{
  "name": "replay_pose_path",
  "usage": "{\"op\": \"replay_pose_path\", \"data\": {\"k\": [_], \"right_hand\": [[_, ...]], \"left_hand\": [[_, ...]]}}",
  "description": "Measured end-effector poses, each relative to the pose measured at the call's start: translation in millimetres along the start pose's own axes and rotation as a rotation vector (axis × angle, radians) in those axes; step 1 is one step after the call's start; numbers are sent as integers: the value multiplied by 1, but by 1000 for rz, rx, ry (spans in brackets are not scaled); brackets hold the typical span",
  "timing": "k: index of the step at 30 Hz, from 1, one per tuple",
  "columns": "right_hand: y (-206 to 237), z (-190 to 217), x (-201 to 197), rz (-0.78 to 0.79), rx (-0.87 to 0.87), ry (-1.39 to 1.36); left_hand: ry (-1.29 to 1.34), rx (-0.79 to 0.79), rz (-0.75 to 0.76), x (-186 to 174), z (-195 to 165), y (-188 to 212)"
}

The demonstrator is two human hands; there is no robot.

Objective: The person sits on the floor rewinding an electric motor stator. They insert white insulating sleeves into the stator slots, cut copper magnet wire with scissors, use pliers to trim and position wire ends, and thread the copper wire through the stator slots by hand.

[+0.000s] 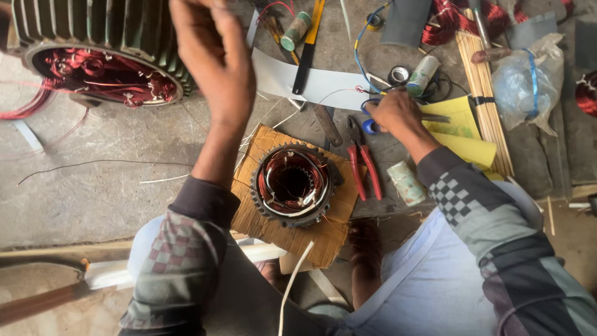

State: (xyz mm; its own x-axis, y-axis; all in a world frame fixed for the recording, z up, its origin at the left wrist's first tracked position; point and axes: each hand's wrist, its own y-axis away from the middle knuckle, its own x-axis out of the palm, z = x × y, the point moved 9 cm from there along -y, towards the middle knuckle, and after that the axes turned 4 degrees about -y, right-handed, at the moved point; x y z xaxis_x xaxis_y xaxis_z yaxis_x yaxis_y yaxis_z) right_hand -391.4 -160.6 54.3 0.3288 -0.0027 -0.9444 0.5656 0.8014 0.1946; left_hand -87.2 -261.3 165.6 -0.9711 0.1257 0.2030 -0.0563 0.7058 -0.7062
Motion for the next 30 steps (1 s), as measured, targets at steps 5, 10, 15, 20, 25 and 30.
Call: {"op": "replay_pose_path", "data": {"k": [5, 10, 15, 20, 25, 30], "right_hand": [[19, -1, 2, -29, 84, -131], [37, -26, 10, 49, 111, -21], [40, -49, 10, 149, 126, 132], [32, -34, -10, -3, 84, 260], [52, -20, 14, 1, -133, 251], [66, -9, 36, 151, -210, 23]], "left_hand": [[-102, -18, 110, 16, -9, 5], [-115, -67, 182, 34, -6, 16], [53, -162, 186, 33, 5, 19], [402, -643, 78, 20, 47, 27], [417, -749, 103, 13, 61, 30], [404, -789, 59, 6, 75, 30]]}}
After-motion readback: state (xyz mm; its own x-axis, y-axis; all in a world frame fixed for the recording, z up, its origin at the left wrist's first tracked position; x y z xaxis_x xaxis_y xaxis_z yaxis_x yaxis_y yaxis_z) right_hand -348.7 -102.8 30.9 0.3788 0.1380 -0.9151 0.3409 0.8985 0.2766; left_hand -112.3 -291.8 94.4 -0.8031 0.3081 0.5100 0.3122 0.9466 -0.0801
